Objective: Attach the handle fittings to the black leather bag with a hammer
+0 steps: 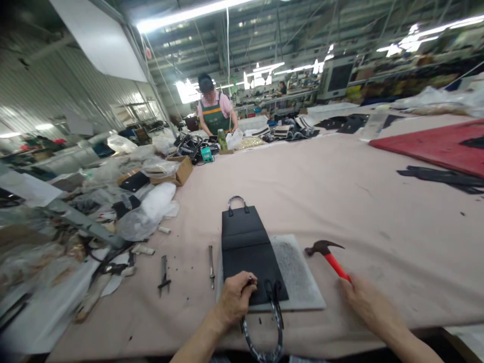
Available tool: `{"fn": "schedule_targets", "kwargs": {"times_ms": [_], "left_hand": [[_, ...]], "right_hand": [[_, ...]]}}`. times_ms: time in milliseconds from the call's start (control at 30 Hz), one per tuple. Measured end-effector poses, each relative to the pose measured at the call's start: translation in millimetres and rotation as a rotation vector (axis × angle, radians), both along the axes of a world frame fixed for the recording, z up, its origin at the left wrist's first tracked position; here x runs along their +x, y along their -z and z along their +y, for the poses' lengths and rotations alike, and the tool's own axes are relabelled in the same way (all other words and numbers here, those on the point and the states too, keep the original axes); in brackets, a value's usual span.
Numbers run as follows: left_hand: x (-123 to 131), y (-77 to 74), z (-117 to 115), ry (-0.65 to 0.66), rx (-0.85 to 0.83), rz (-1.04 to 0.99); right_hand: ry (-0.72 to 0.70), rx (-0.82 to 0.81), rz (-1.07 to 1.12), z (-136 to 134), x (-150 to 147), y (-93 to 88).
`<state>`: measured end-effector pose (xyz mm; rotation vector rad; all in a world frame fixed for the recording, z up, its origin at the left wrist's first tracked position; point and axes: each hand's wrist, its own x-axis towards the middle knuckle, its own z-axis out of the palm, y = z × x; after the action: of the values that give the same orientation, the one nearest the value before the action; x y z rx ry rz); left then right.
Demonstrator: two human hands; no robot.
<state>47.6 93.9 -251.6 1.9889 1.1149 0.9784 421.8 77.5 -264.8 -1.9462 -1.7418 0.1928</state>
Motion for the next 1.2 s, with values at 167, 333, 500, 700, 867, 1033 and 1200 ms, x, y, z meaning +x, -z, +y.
{"fn": "schedule_targets", "kwargs": {"times_ms": [167, 333, 500, 700, 867, 1033, 1200], "left_hand": [[-1.3, -5.0, -3.4, -0.002, -0.024, -0.005], [6.7, -8.7, -2.7, -0.112, -0.166, -0.184], [-21.3, -23.2, 40.3, -0.634, -0.263, -0.735], [-97.5, -34.7, 77.4, -0.822, -0.223, 0.215], [-101.3, -32.7, 66.2, -0.735, -0.049, 0.74], [-50.6, -30.5, 74.2, -0.538, -0.098, 0.732], [-13.0, -41.9, 95.3, -0.648, -0.406, 0.485]], "right_hand": [[-0.178, 0.282, -0.093, -0.5, -61.0, -5.6], [-0.443, 0.219, -0.052, -11.0, -156.8, -8.3], [-0.457, 0.154, -0.038, -19.2, -166.4, -0.6], [-0.458, 0.139, 0.011, -18.4, -159.9, -7.0], [-0.483, 0.142, 0.084, -18.9, -158.7, -4.4], [-0.465, 0.126, 0.072, -18.7, -158.2, -2.6], [-0.474, 0.154, 0.065, -19.0, -155.5, 4.1]]}}
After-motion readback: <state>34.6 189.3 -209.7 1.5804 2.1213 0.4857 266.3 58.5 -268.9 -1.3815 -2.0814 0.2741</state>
